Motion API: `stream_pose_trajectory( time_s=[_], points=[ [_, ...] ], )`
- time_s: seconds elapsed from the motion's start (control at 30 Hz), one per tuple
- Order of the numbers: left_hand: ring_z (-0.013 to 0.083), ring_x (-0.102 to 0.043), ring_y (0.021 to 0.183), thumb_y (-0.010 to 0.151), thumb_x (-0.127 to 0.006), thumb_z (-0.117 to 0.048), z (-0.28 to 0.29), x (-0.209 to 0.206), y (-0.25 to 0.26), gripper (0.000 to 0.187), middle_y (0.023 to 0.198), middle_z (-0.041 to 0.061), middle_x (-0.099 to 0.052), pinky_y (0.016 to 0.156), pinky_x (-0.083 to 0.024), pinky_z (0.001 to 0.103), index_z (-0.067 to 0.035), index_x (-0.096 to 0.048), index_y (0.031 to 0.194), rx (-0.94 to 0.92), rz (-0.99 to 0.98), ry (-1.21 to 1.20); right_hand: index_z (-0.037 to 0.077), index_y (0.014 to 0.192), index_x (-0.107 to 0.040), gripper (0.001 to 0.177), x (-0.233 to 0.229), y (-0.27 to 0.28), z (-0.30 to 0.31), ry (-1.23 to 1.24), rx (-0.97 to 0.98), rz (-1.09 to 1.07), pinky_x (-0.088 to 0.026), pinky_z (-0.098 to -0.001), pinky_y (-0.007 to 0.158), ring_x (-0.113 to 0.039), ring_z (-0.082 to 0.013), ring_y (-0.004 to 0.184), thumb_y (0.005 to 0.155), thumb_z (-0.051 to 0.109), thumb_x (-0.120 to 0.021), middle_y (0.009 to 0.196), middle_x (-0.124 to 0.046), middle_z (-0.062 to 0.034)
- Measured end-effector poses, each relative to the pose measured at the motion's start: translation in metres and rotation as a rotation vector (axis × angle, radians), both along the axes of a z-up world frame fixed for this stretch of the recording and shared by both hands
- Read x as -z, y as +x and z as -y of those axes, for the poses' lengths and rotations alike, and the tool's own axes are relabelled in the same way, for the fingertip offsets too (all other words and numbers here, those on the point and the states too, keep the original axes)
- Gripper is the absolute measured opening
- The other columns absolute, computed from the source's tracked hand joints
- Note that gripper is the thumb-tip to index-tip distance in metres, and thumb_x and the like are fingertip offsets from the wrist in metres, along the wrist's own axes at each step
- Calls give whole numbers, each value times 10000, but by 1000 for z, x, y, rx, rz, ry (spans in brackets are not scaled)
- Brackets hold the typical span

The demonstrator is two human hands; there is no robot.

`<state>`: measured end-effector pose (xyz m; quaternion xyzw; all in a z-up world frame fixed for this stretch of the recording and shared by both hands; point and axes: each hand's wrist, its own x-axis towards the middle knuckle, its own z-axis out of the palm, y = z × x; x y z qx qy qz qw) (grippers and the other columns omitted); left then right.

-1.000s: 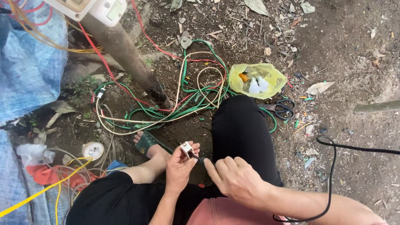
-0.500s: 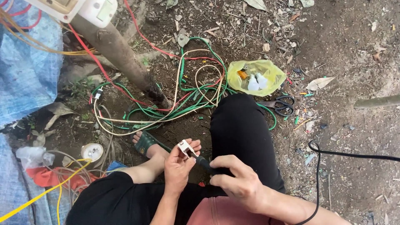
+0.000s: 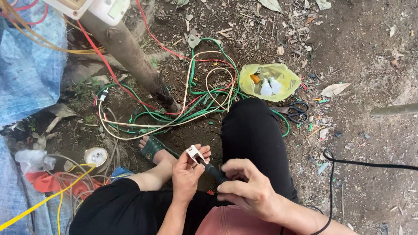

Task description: The person uses a screwdriver to tighten screws on a yellow electrical box mounted on a wooden post. They then reach into a plastic bag to retrieve a small white electrical component and use the screwdriver to adjust it.

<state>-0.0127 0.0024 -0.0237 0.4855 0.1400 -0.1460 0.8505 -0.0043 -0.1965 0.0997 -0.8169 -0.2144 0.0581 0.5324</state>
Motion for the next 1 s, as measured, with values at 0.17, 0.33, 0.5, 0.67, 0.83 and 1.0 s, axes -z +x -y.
stream_pose_trajectory(
  time_s=[0.17, 0.33, 0.5, 0.67, 0.83, 1.0],
  points=[
    [291, -703, 1135, 794, -592, 147, 1, -7, 1, 586, 1302, 220, -692, 998, -572, 382, 39, -538, 1368, 27, -15, 24, 71, 1047, -756, 255, -16, 10, -5, -23, -8, 178, -558, -249, 608, -653, -157, 739, 804, 20, -816, 987, -646, -76],
    [293, -704, 1131, 812, -625, 124, 0, -8, 0, 571, 1302, 221, -690, 990, -575, 384, 34, -539, 1369, 21, 6, 13, 47, 955, -672, 162, -15, 11, -3, 53, -45, 231, -643, -347, 774, -734, -278, 921, 830, -17, -753, 1073, -728, -111],
    [292, -709, 1130, 817, -643, 108, 0, -11, 3, 564, 1299, 220, -693, 988, -581, 382, 25, -543, 1366, 23, 9, 28, 73, 1015, -760, 135, -16, 7, 4, 31, -109, 223, -614, -327, 746, -702, -242, 875, 935, 126, -664, 1092, -719, -137],
    [281, -712, 1117, 811, -631, 135, 1, -11, 3, 560, 1277, 210, -702, 987, -585, 380, 19, -549, 1352, 26, 11, 44, 93, 998, -798, 125, -7, -7, 8, 62, -91, -10, -657, -299, 837, -721, -230, 961, 885, 74, -747, 1190, -614, -155],
    [269, -725, 1090, 791, -589, 150, -2, -10, 6, 590, 1238, 166, -671, 954, -578, 354, 19, -545, 1364, 52, -58, 46, 82, 980, -750, 215, -17, 13, 0, 2, 15, 152, -548, -258, 613, -654, -172, 738, 785, 52, -836, 985, -647, -79],
    [252, -715, 1033, 742, -651, 208, -20, -48, 37, 803, 1278, 178, -656, 872, -570, 300, -12, -492, 1498, 156, -203, -62, 7, 1025, -692, 231, -68, 61, -15, -15, -68, 258, -614, -300, 688, -739, -233, 819, 820, -8, -798, 1078, -720, -140]
  ],
)
